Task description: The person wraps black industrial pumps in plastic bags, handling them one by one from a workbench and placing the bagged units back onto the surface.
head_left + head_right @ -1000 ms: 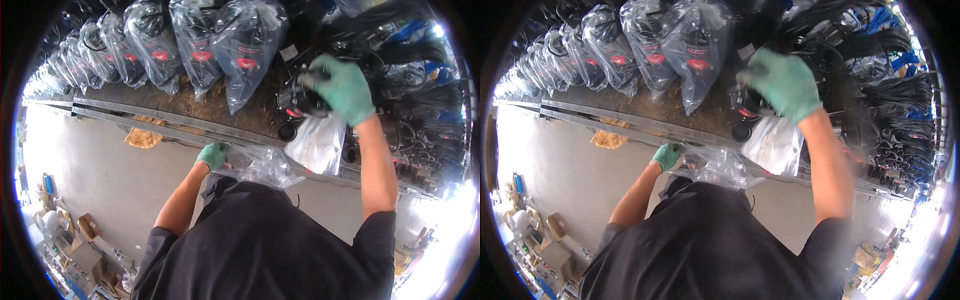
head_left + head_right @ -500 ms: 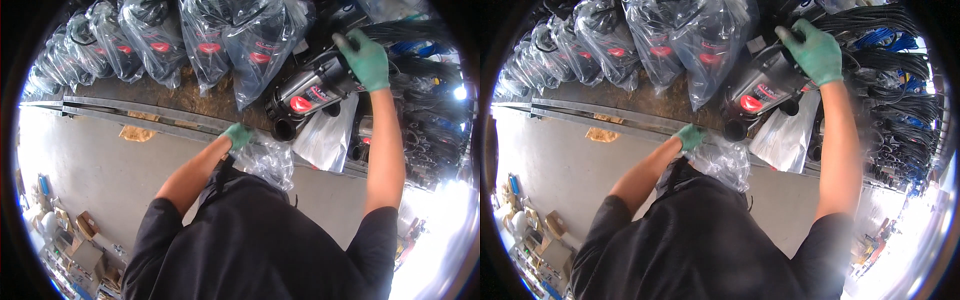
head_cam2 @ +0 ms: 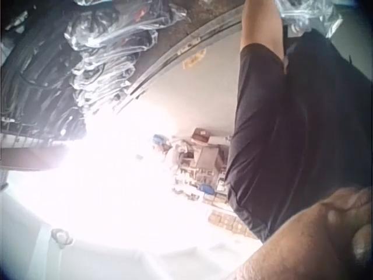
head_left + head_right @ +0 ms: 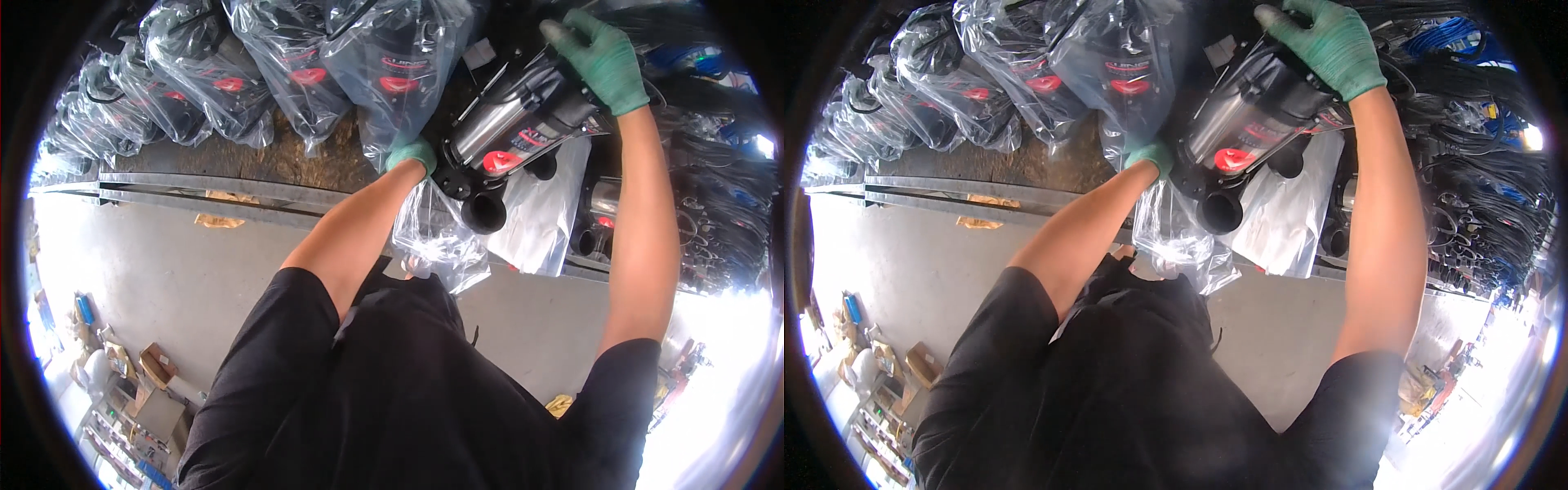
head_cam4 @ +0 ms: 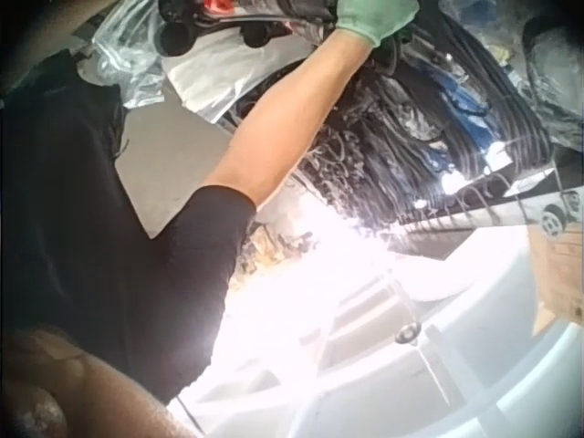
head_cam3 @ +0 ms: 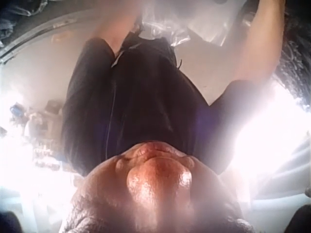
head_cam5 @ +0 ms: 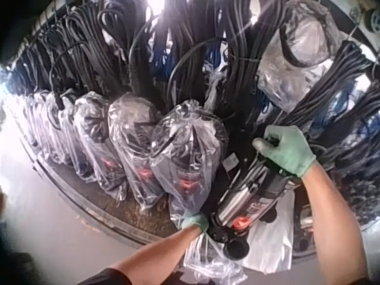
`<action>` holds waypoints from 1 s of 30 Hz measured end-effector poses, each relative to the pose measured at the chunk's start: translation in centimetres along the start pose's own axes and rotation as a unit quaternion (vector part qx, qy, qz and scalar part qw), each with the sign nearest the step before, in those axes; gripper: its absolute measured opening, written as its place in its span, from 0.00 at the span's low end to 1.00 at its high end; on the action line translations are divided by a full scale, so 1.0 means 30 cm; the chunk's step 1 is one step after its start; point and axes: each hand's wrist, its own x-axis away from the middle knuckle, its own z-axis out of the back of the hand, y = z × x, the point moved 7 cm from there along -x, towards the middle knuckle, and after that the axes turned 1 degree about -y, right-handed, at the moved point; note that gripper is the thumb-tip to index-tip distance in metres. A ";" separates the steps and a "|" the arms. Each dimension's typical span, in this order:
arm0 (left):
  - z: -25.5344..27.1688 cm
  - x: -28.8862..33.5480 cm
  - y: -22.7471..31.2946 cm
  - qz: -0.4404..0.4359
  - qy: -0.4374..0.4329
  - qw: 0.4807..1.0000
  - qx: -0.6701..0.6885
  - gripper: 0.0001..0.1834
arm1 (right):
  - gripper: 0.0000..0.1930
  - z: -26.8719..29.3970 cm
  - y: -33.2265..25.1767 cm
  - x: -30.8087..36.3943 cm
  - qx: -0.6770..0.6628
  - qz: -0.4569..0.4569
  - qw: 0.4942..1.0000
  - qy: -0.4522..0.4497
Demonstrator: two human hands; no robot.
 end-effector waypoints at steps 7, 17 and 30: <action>0.094 0.009 0.073 -0.074 -0.040 0.994 -0.075 0.26 | 0.18 0.067 -0.269 0.163 -0.027 0.133 0.991 0.019; 0.374 0.593 0.139 -0.281 0.125 0.944 -0.123 0.29 | 0.26 0.061 -0.208 0.035 0.025 0.081 0.996 0.006; 0.147 0.614 0.377 -0.333 0.129 0.934 0.017 0.33 | 0.24 0.017 -0.147 -0.054 0.016 0.062 0.998 0.002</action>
